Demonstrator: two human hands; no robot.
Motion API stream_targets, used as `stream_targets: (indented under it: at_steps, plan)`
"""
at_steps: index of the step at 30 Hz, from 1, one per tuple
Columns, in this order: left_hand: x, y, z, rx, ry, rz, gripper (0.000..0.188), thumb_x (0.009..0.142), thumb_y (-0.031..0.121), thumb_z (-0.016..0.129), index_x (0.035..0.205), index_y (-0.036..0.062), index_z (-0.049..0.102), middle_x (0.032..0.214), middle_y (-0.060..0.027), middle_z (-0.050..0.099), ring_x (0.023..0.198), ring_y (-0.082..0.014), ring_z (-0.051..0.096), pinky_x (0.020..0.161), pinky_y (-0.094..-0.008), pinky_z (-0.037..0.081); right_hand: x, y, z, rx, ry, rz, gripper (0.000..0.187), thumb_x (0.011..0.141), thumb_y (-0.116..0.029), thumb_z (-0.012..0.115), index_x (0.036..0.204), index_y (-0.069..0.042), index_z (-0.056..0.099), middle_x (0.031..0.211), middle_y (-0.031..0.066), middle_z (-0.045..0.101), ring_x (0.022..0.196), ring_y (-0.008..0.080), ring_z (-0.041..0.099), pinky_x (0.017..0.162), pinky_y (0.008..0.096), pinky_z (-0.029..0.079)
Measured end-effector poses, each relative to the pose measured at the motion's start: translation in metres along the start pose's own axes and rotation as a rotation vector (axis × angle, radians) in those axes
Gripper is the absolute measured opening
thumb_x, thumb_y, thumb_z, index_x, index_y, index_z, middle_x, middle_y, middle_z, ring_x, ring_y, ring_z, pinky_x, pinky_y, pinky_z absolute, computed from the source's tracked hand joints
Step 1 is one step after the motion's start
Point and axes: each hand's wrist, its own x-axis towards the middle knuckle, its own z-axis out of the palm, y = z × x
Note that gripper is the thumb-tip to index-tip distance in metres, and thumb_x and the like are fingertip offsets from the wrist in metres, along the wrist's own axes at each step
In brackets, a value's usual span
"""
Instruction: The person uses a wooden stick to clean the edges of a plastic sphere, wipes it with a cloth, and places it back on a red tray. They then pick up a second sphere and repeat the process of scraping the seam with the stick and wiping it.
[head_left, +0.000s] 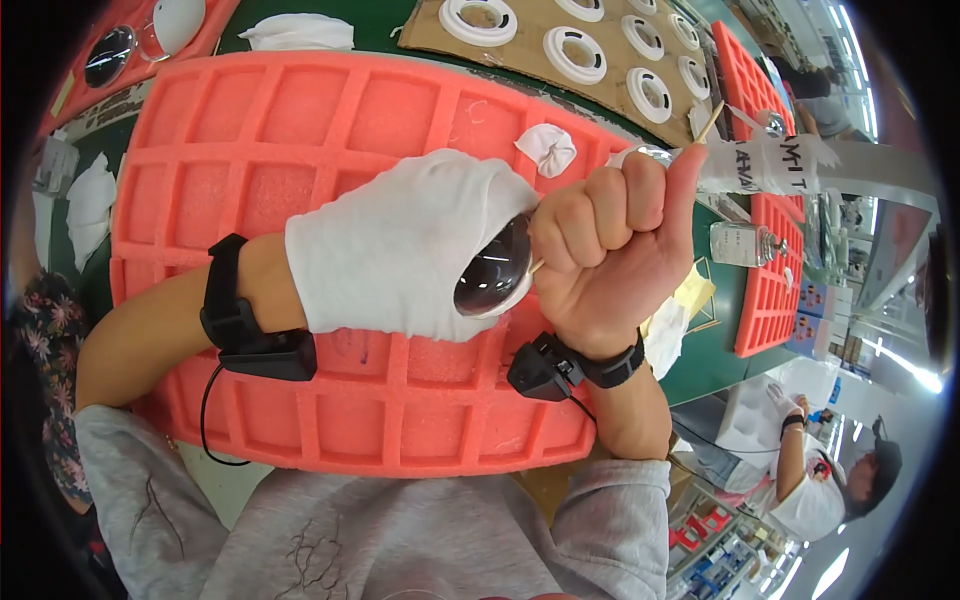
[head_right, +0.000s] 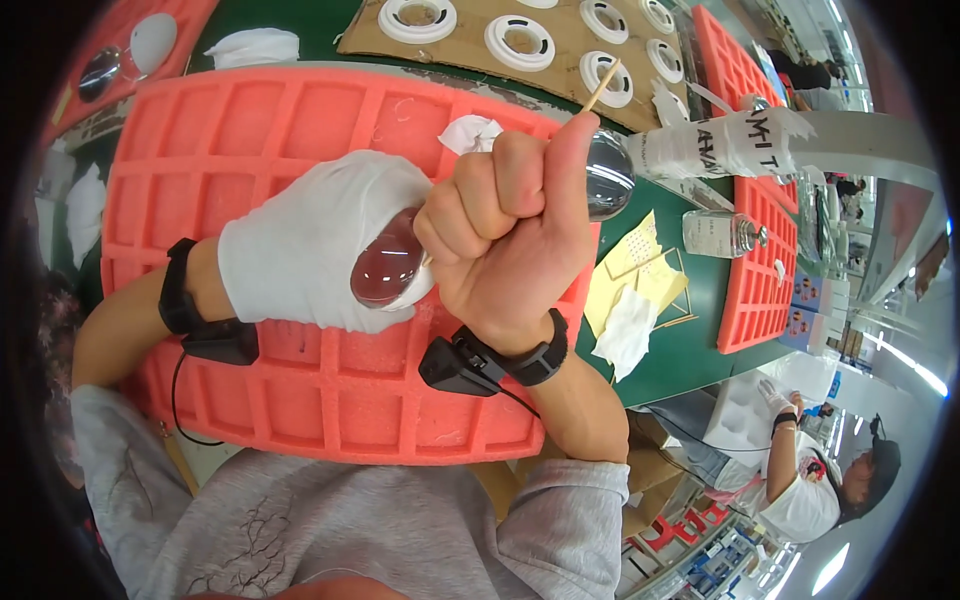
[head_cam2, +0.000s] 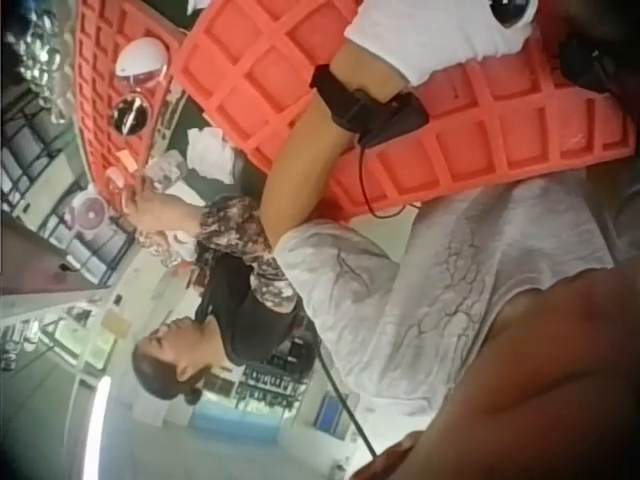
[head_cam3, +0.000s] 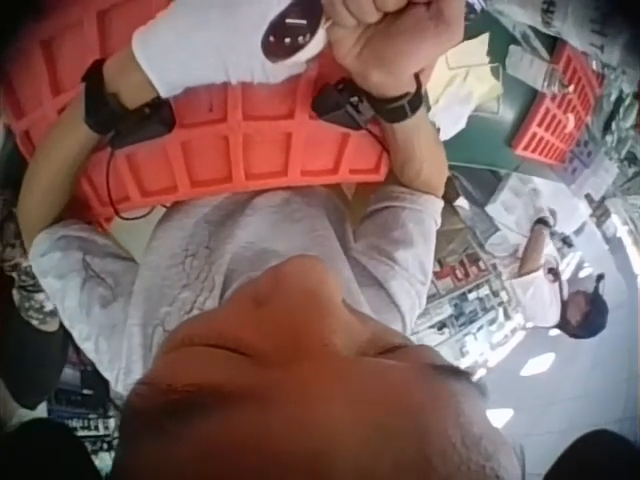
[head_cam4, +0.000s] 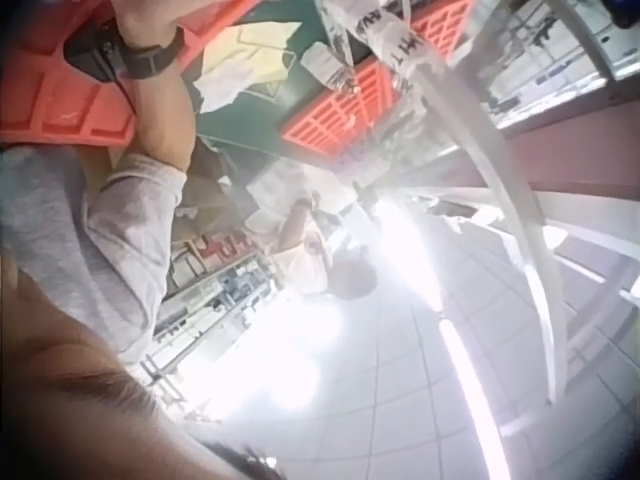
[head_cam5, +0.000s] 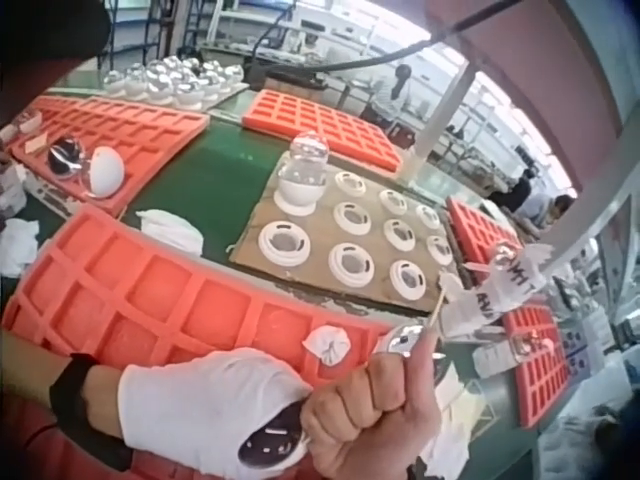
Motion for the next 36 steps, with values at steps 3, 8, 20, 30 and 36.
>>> stream_targets:
  at_steps: [3,8,20,30,36]
  plan:
    - [0.0,-0.001,0.002,-0.019,0.017,0.015,0.047,0.073,0.017,0.081,0.112,0.0036,0.059,0.103,-0.0138,0.062,0.098,-0.0363,0.06,0.088,-0.0435,0.049,-0.005,0.006,0.001,-0.123,-0.027,-0.07,0.064,0.109,-0.06,0.023,0.064,-0.015,0.025,0.055,-0.0053,0.02,0.045,0.0111,0.012,0.043,0.0289,0.012]
    - [0.0,-0.008,0.002,-0.05,0.018,0.031,0.044,0.071,0.015,0.08,0.109,0.0046,0.06,0.102,-0.0133,0.063,0.098,-0.0365,0.06,0.087,-0.0433,0.049,-0.007,0.012,0.003,-0.27,-0.034,-0.143,0.064,0.109,-0.06,0.023,0.063,-0.015,0.026,0.054,-0.0058,0.022,0.043,0.0107,0.015,0.041,0.0286,0.014]
    - [0.002,-0.006,-0.002,0.001,0.041,0.075,0.045,0.068,0.014,0.081,0.108,0.0065,0.062,0.102,-0.0137,0.063,0.098,-0.0363,0.06,0.091,-0.0449,0.048,-0.016,0.018,0.017,-0.854,-0.202,-0.261,0.065,0.108,-0.061,0.027,0.062,-0.015,0.03,0.052,-0.0035,0.027,0.04,0.0083,0.018,0.038,0.0248,0.013]
    - [-0.006,-0.002,0.001,-0.086,0.036,0.035,0.046,0.07,0.017,0.081,0.11,0.0057,0.06,0.104,-0.0147,0.062,0.101,-0.0372,0.059,0.093,-0.0457,0.048,-0.015,0.013,0.005,-0.116,0.046,-0.101,0.064,0.109,-0.058,0.03,0.061,-0.015,0.025,0.053,-0.0041,0.024,0.044,0.01,0.018,0.041,0.0256,0.017]
    - [0.007,-0.012,0.003,-0.027,-0.006,0.093,0.047,0.069,0.015,0.082,0.11,0.0064,0.06,0.105,-0.0143,0.062,0.101,-0.0375,0.059,0.092,-0.0454,0.048,-0.012,0.014,0.011,-0.749,-0.202,-0.243,0.065,0.108,-0.058,0.031,0.061,-0.014,0.027,0.051,-0.0039,0.027,0.041,0.0107,0.024,0.039,0.0271,0.018]
